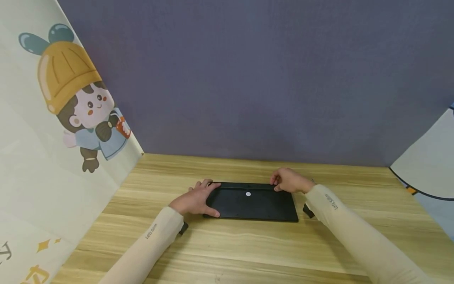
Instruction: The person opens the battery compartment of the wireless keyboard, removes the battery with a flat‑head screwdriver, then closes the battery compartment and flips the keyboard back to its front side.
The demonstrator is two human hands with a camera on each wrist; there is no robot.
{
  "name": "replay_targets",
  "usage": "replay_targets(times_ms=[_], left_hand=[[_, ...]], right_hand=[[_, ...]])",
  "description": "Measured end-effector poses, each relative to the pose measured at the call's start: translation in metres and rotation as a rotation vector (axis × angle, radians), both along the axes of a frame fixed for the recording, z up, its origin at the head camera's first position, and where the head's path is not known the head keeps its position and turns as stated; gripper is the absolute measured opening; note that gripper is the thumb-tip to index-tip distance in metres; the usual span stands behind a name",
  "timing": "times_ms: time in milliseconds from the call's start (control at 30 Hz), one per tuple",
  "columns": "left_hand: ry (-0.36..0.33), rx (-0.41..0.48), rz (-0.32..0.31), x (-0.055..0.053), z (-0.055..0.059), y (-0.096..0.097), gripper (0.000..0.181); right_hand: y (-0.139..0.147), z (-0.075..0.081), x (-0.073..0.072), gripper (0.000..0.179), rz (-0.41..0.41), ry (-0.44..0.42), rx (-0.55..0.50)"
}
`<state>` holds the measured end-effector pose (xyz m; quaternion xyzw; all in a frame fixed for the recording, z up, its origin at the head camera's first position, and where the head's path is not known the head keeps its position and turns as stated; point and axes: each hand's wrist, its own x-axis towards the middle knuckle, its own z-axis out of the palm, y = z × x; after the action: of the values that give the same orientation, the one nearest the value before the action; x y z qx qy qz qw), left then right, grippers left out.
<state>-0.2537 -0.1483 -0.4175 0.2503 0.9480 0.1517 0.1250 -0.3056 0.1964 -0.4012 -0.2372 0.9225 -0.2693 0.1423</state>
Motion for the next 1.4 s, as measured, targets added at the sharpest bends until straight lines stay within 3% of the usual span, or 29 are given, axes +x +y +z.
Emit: replay_targets(times_ms=[367,867,1400], left_hand=[[-0.007,-0.011,-0.001,0.001,0.001,0.000,0.098],[-0.016,-0.014,-0.001,0.003,0.003,0.000,0.098],[-0.023,-0.028,-0.013,0.003,0.003,0.001,0.097]], right_hand=[[0.001,-0.003,-0.001,0.017,-0.005,0.003,-0.021],[0.011,-0.005,0.003,0.012,0.102,0.114,-0.113],[0.016,-0.004,-0.009,0.008,-0.103,0.223,-0.145]])
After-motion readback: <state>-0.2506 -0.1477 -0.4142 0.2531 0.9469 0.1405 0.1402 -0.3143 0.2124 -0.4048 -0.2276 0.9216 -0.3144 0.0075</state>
